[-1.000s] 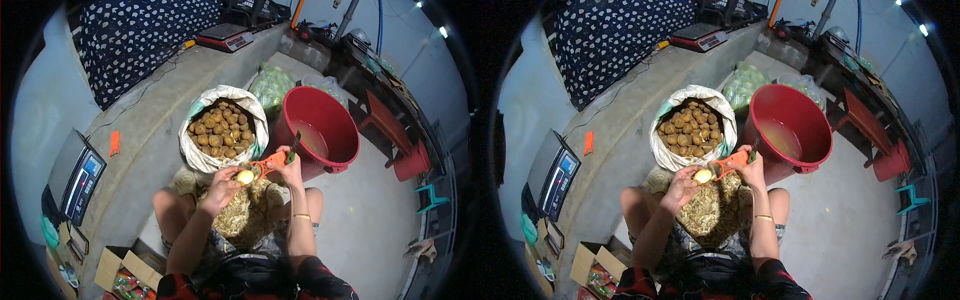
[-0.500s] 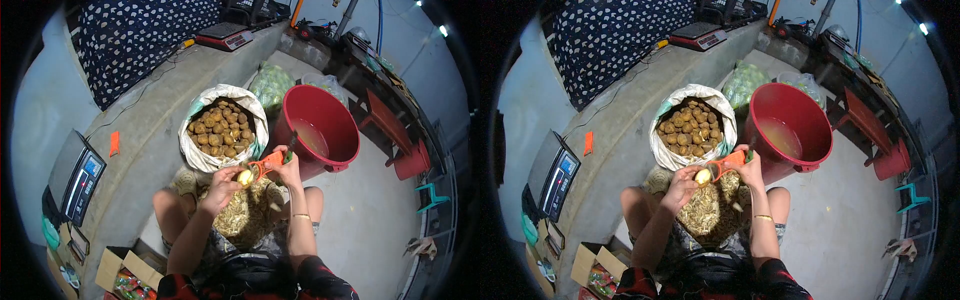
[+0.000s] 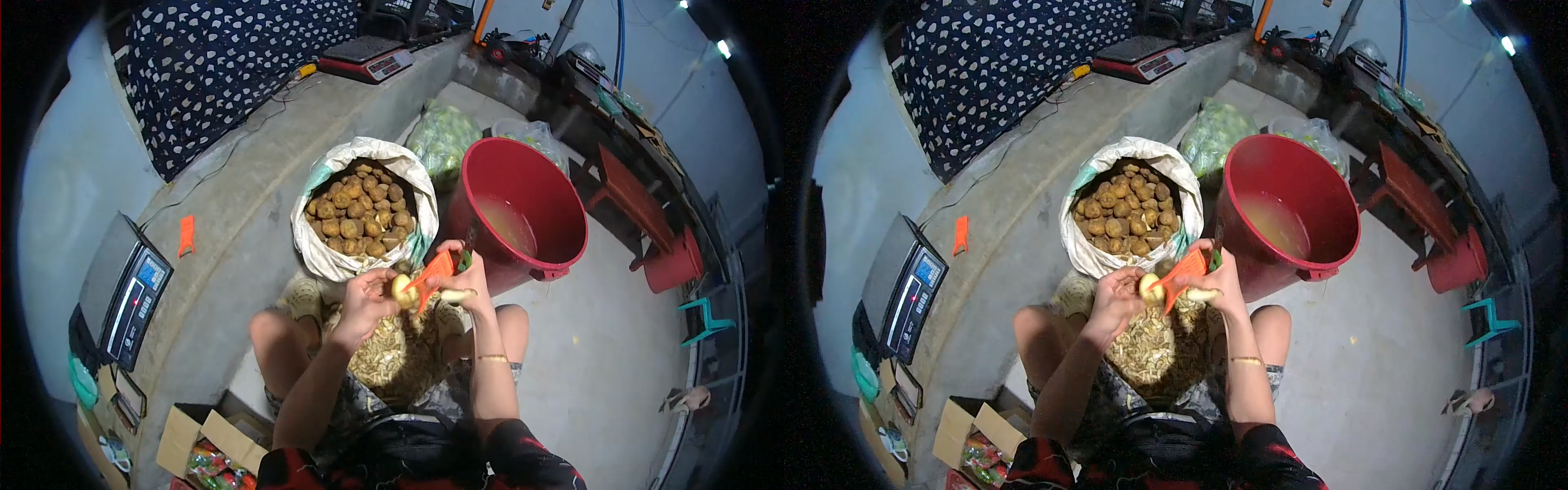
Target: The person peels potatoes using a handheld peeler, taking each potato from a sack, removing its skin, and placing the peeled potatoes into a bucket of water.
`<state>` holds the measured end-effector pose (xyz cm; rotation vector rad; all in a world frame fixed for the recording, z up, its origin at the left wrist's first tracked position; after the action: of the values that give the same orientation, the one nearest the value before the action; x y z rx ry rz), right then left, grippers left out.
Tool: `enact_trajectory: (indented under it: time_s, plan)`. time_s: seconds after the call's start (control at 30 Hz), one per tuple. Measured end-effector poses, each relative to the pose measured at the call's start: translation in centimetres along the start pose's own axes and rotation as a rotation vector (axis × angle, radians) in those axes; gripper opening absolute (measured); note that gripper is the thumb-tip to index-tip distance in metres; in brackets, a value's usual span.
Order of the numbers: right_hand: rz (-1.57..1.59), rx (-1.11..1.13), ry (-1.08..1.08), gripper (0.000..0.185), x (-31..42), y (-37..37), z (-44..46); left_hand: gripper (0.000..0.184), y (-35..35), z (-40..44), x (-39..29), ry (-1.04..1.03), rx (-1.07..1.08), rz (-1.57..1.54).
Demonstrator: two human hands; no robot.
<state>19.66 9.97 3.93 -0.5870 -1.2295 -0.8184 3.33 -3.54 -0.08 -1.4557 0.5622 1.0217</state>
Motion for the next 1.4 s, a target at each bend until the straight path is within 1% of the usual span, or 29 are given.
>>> enact_trajectory:
  time_s: [0.07,0.1,0.13,0.2,0.23,0.27,0.33,0.37,0.47,0.5,0.53,0.6,0.63,0.7,0.73,0.8,0.93,1.03,1.1,1.23,1.33,1.4]
  plan:
    - [0.099,-0.168,-0.088,0.045,-1.6,1.5,0.8,0.036,2.6,0.7,1.9,0.054,-0.083,-0.300]
    - [0.119,-0.201,-0.093,0.042,-1.0,1.8,0.8,0.036,2.8,0.7,1.1,0.043,-0.024,-0.249]
    - [0.125,-0.203,-0.091,0.042,-0.8,1.6,0.9,0.036,1.8,0.6,0.0,0.043,-0.022,-0.243]
    - [-0.009,-0.091,-0.004,0.040,-0.5,1.0,0.9,0.038,-0.5,0.3,-1.0,0.099,-0.064,-0.238]
    - [-0.047,-0.092,-0.004,0.039,-0.7,0.6,0.9,0.048,0.1,0.4,0.1,0.105,-0.027,-0.215]
    - [-0.049,-0.092,-0.004,0.039,-0.5,0.7,0.8,0.048,0.2,0.5,0.1,0.105,-0.026,-0.217]
    - [0.046,-0.106,-0.073,0.040,0.0,0.3,0.6,0.042,0.1,0.4,-0.6,0.096,0.033,-0.208]
    - [0.023,-0.100,-0.054,0.040,-0.1,0.5,0.6,0.039,0.0,0.4,-1.1,0.129,0.029,-0.255]
    - [0.023,-0.098,-0.069,0.039,-0.5,0.5,0.5,0.038,0.3,0.8,-0.6,0.128,-0.016,-0.225]
    - [0.023,-0.098,-0.071,0.041,-0.4,0.3,0.5,0.043,0.3,0.9,-0.6,0.131,0.008,-0.251]
    - [0.023,-0.098,-0.072,0.041,-0.3,0.3,0.4,0.043,0.3,0.9,-0.6,0.131,0.008,-0.252]
    - [0.104,-0.092,-0.115,0.044,0.0,0.0,0.3,0.050,0.2,0.8,-0.9,0.112,-0.024,-0.044]
    - [0.104,-0.091,-0.116,0.044,-0.1,0.0,0.2,0.050,0.1,0.6,-1.3,0.112,-0.025,-0.044]
    - [0.133,-0.065,-0.114,0.046,-0.1,-0.1,0.1,0.054,-0.5,0.4,-2.0,0.094,0.073,0.049]
    - [0.133,-0.065,-0.114,0.046,-0.1,0.0,0.2,0.054,-0.4,0.4,-2.1,0.095,0.073,0.049]
    - [0.108,-0.046,-0.113,0.046,-0.3,-0.1,0.2,0.054,-0.4,0.2,-2.2,0.148,0.112,-0.065]
    - [0.091,-0.054,-0.115,0.046,-0.5,0.0,0.2,0.056,-0.7,0.2,-2.9,0.160,0.104,-0.039]
    - [0.081,-0.056,-0.118,0.047,0.4,-0.2,0.1,0.058,-0.7,0.2,-2.8,0.137,0.091,0.015]
    - [0.118,-0.003,-0.053,0.048,1.2,-0.7,-0.1,0.056,-0.3,0.3,-2.5,0.007,0.023,0.188]
    - [0.061,0.010,-0.025,0.048,1.1,-1.0,-0.1,0.053,-0.1,0.3,-2.0,0.011,0.006,0.222]
    - [0.058,0.013,-0.063,0.048,1.7,-1.1,-0.1,0.052,-0.2,0.2,-1.8,0.020,0.016,0.232]
    - [0.048,0.044,-0.043,0.046,2.3,-0.9,-0.1,0.054,-0.5,0.1,-1.7,-0.005,0.065,0.171]
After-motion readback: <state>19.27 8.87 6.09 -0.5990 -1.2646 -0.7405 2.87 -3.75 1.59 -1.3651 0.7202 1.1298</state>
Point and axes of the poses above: each hand's wrist, its own z-axis towards the middle knuckle, its own y-axis out of the back of the hand, x = y × z, the point moved 2 cm from there along z, towards the middle knuckle, and after that the axes turned 5 degrees about z, right-handed, at the moved point
